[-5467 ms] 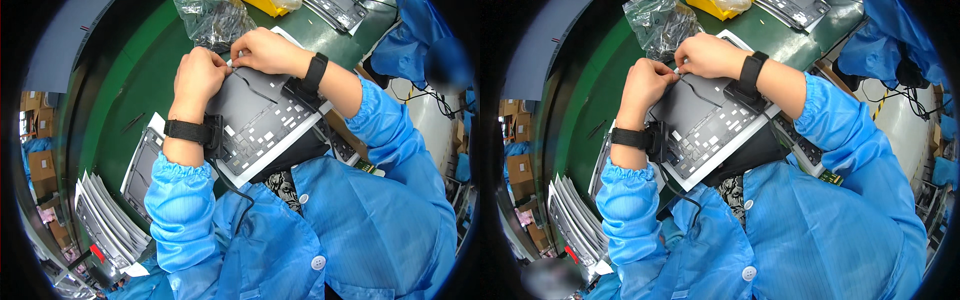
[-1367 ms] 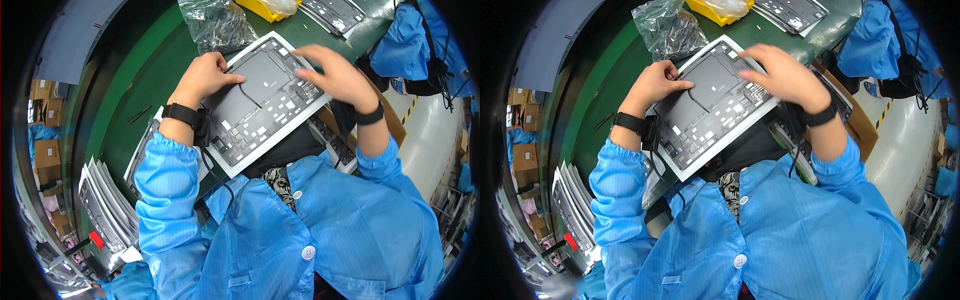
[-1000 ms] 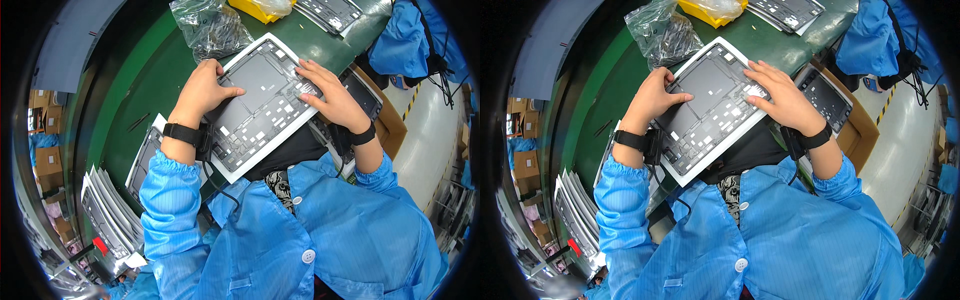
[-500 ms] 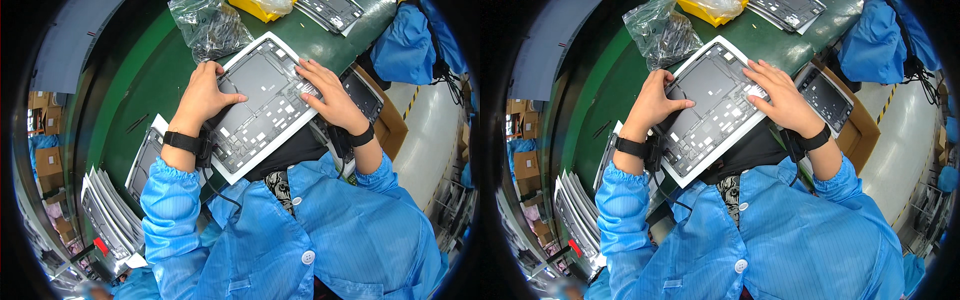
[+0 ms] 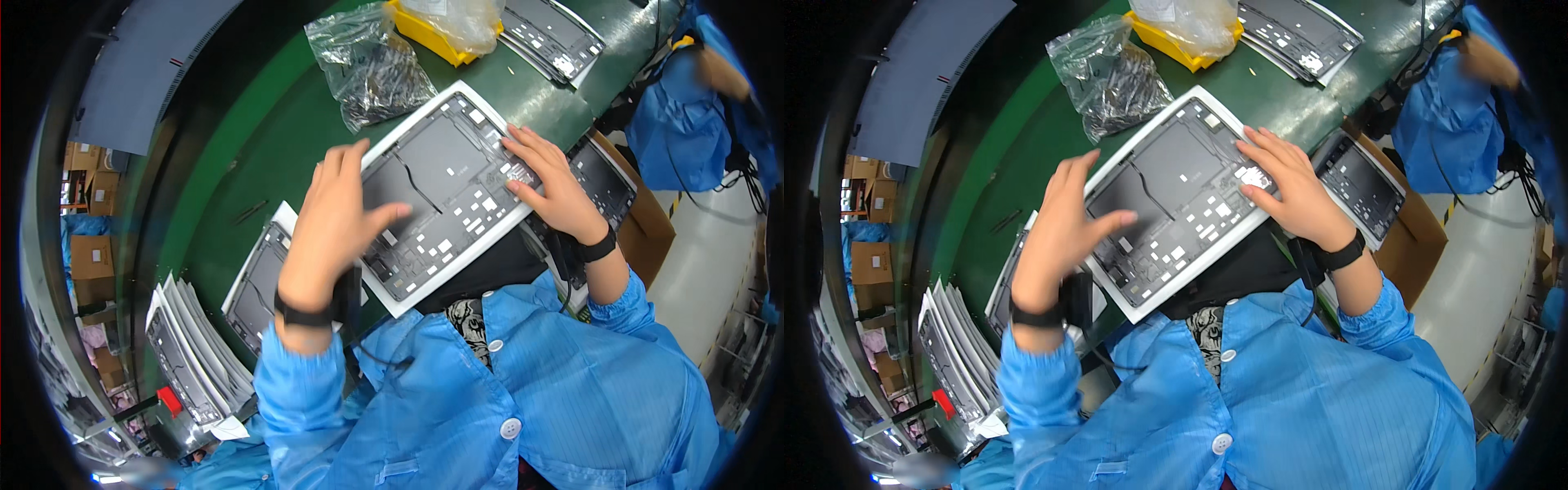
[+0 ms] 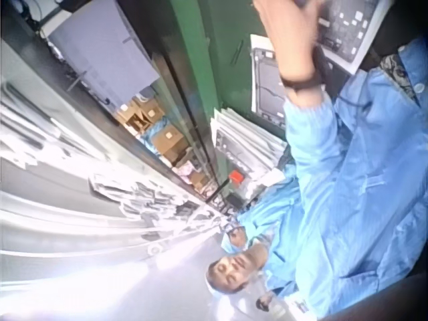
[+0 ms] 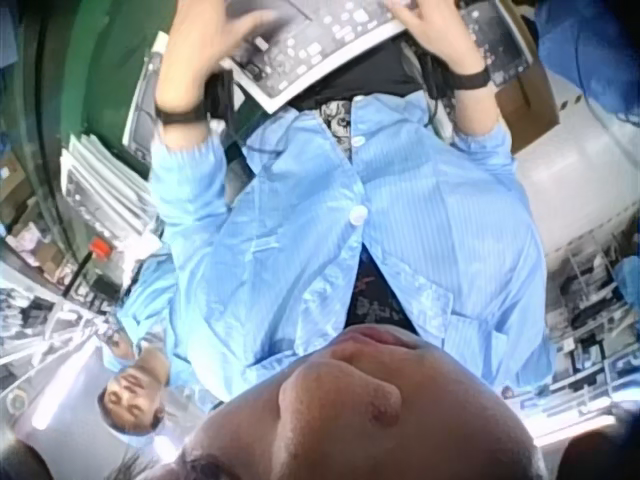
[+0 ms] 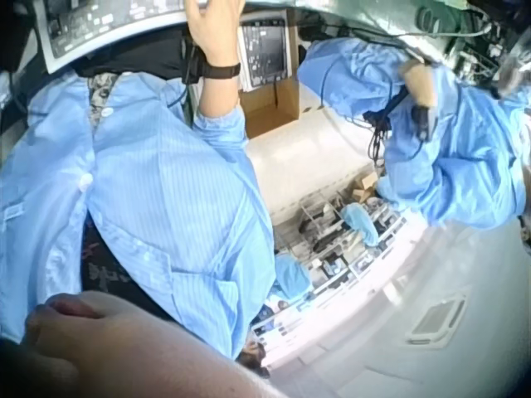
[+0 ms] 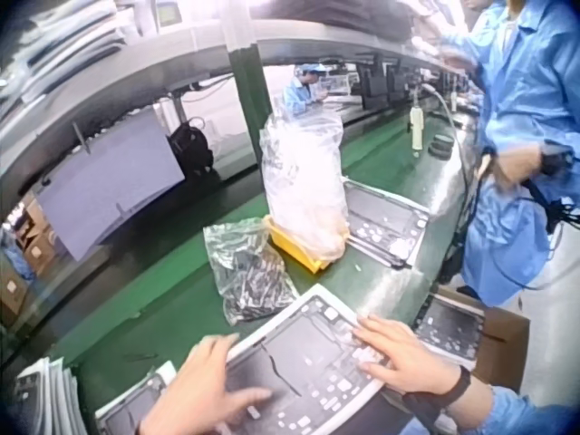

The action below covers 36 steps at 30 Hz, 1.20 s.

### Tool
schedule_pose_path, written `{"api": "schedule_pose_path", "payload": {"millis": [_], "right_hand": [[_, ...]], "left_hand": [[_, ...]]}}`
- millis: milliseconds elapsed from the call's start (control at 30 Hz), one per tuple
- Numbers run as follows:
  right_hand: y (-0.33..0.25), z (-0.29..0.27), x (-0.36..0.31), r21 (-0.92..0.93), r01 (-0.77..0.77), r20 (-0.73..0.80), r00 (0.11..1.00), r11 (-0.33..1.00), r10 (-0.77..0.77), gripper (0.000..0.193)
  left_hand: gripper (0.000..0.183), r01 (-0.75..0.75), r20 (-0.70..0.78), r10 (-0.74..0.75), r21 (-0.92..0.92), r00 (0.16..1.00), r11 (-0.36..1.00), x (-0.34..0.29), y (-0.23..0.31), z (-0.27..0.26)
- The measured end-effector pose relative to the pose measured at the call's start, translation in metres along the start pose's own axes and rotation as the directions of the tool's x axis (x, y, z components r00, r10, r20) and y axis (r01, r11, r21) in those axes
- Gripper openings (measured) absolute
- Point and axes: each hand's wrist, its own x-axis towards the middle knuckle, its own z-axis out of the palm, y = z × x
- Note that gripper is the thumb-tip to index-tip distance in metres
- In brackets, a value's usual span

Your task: Assembling internal frames and electronic components of tablet devices on an assembly line.

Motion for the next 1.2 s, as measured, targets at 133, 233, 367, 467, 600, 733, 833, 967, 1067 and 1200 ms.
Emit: {"api": "schedule_pose_path", "payload": {"millis": [133,233,367,467,600,733,833,967,1067,1200], "right_hand": [[0.003,-0.004,-0.021,0.443,-0.237,-0.362,0.835,0.865,0.414,0.028],[0.010,-0.010,-0.036,0.467,-0.569,-0.116,0.719,0.677,0.685,0.037],[-0.014,-0.002,-0.034,0.740,-0.633,0.321,0.630,0.228,0.707,0.049],[-0.007,0.008,-0.036,0.799,-0.570,0.296,0.650,0.192,0.699,0.038],[-0.003,0.026,-0.037,0.889,-0.410,0.167,0.704,0.204,0.690,0.026],[0.042,0.030,-0.066,0.959,-0.266,0.172,0.826,0.102,0.536,0.023],[0.033,0.020,-0.070,0.974,-0.221,0.172,0.856,0.046,0.488,0.033],[0.016,0.006,-0.054,0.965,-0.257,0.199,0.856,0.058,0.477,0.029],[0.027,0.010,-0.044,0.912,-0.369,0.197,0.779,0.181,0.595,0.025],[0.018,0.012,-0.044,0.841,-0.387,0.167,0.850,0.378,0.499,0.021]], "left_hand": [[0.037,0.299,-0.175,-0.332,-0.189,0.927,0.935,-0.077,0.039,-0.029],[0.024,0.609,-0.045,-0.676,-0.394,0.736,0.688,-0.141,0.045,-0.012],[0.032,0.761,0.304,-0.725,-0.460,0.618,0.457,-0.175,0.030,0.031],[0.040,0.759,0.397,-0.656,-0.454,0.642,0.468,-0.168,0.021,0.057],[0.040,0.707,0.360,-0.657,-0.591,0.662,0.389,-0.177,0.020,0.067],[0.037,0.600,0.467,-0.608,-0.800,0.641,0.019,-0.171,0.022,0.072],[0.035,0.549,0.447,-0.519,-0.834,0.729,0.054,-0.166,0.023,0.085],[0.032,0.446,0.390,-0.519,-0.895,0.761,-0.019,-0.156,0.024,0.092],[0.030,0.491,0.424,-0.492,-0.871,0.760,0.008,-0.149,0.017,0.096],[0.030,0.272,0.154,-0.449,-0.939,0.880,0.212,-0.138,0.021,0.094]]}}
